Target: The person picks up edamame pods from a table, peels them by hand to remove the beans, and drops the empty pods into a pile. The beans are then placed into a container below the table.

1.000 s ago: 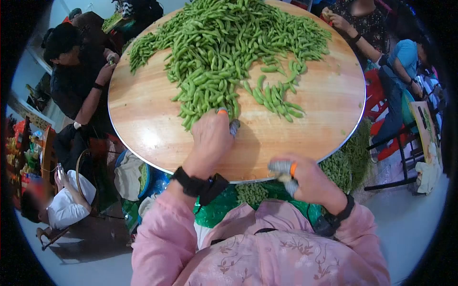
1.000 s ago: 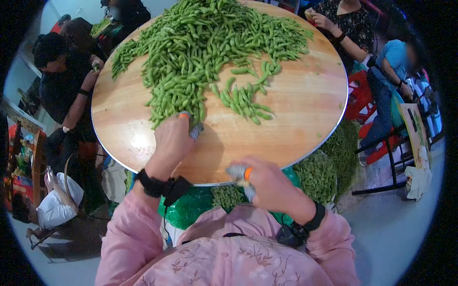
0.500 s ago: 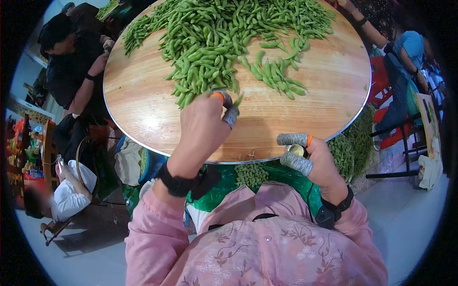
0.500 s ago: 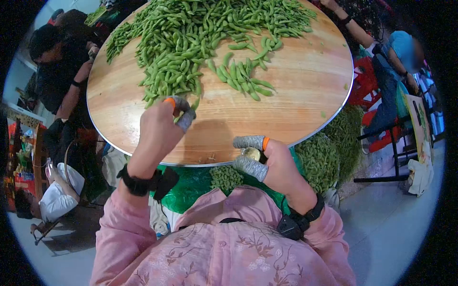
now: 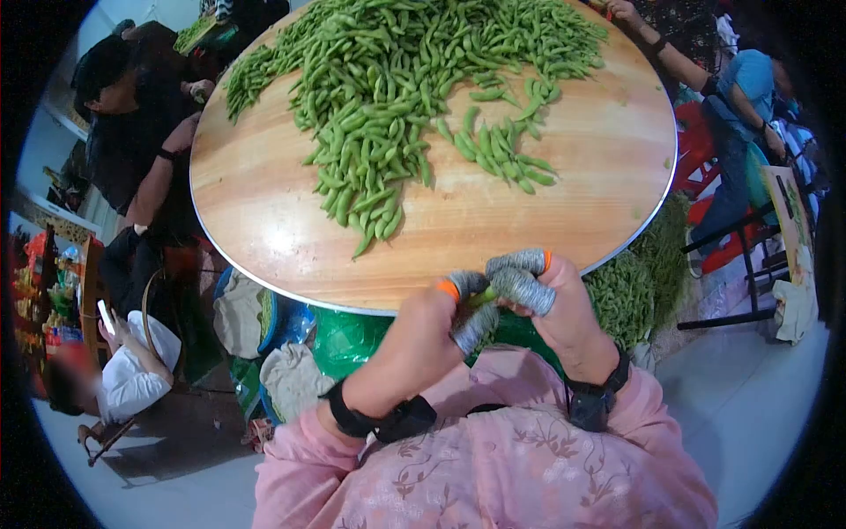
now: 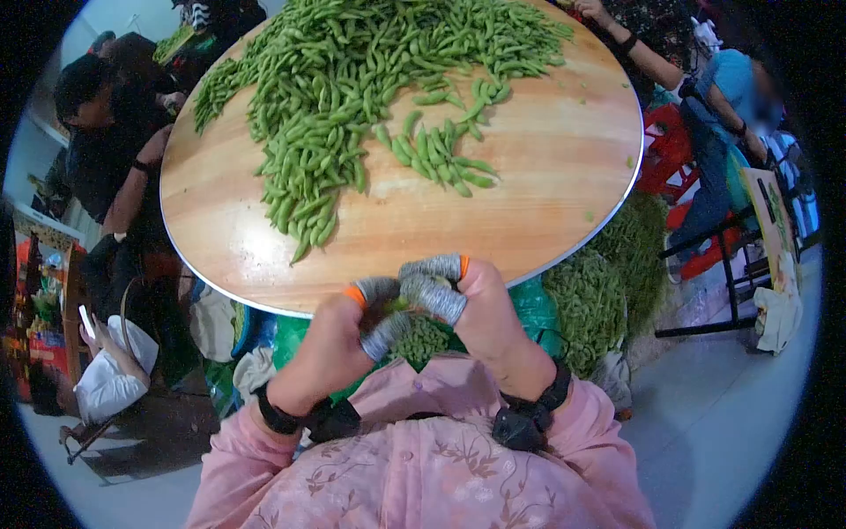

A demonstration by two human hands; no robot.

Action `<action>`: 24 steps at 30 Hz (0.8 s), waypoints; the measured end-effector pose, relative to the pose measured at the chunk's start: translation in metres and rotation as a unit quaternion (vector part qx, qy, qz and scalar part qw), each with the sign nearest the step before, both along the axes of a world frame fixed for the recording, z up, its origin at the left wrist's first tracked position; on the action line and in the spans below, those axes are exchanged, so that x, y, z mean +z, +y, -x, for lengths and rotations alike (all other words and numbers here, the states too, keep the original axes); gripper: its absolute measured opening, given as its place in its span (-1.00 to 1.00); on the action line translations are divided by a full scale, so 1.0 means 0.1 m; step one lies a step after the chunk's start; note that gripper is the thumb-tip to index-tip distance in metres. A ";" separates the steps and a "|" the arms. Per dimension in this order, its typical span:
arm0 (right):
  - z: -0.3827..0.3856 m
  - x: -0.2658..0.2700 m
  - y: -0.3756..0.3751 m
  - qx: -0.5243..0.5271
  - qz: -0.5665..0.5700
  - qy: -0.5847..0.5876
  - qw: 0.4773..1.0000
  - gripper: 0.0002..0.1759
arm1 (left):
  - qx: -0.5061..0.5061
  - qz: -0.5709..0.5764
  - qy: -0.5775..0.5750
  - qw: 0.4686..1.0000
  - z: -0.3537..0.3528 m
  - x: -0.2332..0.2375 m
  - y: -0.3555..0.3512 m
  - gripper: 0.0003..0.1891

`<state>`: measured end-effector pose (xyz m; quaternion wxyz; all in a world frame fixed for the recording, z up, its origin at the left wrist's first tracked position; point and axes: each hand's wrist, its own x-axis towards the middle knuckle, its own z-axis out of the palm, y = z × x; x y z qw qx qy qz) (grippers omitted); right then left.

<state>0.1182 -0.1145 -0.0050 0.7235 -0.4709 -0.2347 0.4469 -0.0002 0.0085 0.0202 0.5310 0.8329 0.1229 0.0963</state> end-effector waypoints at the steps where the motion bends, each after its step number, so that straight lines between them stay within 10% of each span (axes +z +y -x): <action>1: 0.03 -0.01 0.00 -0.010 0.019 -0.038 0.999 -0.80 | -0.009 -0.046 0.033 0.998 0.01 0.04 -0.04 -0.78; 24: 0.12 0.08 -0.35 0.057 0.076 -0.045 0.994 -0.84 | -0.005 -0.415 -0.094 0.905 0.15 -0.27 -0.14 -0.72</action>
